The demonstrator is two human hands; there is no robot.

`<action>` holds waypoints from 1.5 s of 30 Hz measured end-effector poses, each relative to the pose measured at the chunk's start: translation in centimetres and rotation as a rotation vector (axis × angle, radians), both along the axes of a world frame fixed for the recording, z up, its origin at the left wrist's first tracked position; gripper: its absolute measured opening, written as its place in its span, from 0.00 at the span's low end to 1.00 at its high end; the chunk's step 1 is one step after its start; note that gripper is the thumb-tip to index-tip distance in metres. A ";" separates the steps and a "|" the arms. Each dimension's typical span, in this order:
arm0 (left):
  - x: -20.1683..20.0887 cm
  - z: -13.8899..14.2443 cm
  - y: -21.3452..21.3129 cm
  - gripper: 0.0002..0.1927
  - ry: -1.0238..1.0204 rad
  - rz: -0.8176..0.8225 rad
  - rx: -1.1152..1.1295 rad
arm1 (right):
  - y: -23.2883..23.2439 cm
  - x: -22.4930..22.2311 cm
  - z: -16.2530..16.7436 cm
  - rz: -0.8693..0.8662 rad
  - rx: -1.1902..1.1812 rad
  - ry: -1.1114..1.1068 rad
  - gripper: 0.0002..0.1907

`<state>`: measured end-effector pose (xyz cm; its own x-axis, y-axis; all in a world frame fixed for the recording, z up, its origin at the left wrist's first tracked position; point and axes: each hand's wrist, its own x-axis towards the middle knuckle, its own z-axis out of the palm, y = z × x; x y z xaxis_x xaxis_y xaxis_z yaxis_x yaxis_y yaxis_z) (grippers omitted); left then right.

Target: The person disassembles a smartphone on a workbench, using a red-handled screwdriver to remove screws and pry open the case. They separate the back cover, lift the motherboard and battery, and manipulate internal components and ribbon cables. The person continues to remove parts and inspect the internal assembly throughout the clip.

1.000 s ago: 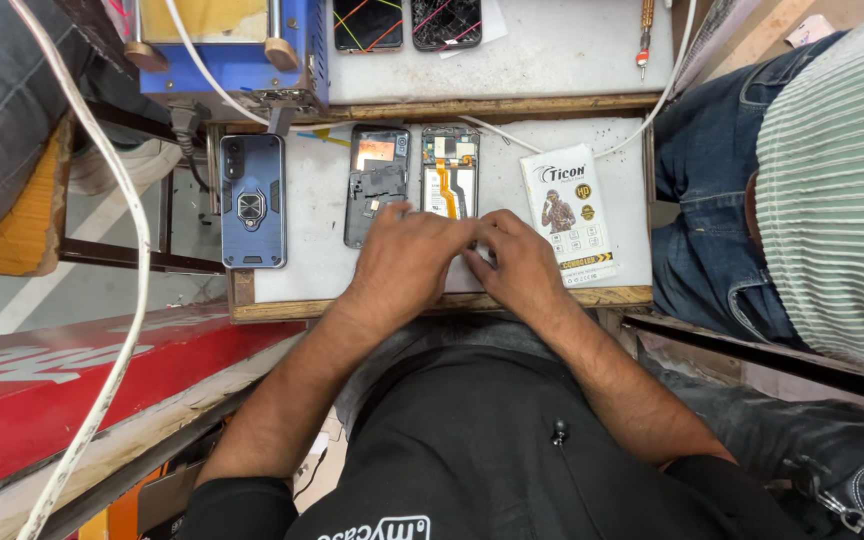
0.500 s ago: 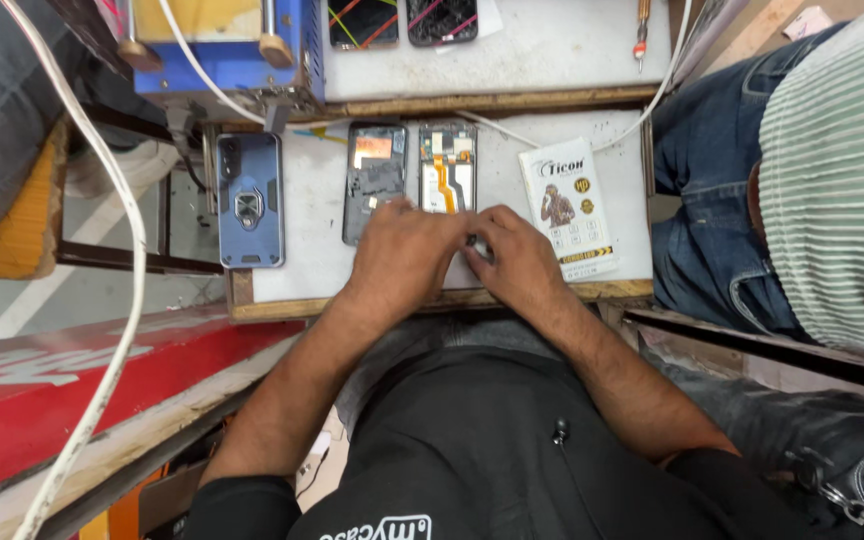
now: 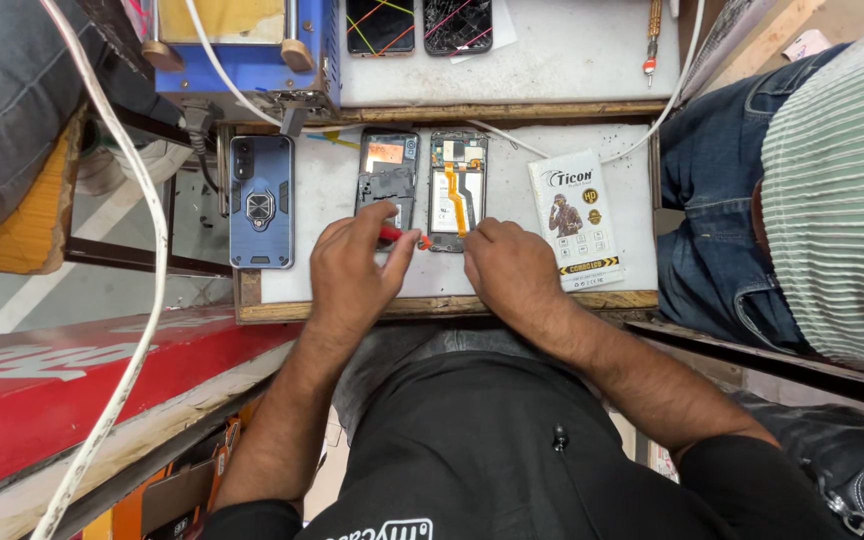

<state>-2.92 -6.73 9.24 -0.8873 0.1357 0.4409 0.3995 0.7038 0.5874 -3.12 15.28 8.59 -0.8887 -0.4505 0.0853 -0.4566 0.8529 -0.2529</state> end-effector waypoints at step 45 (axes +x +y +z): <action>1.2 -1.2 -4.3 0.19 0.032 0.128 0.168 | -3.2 -4.1 -1.1 -0.060 -0.434 -0.163 0.12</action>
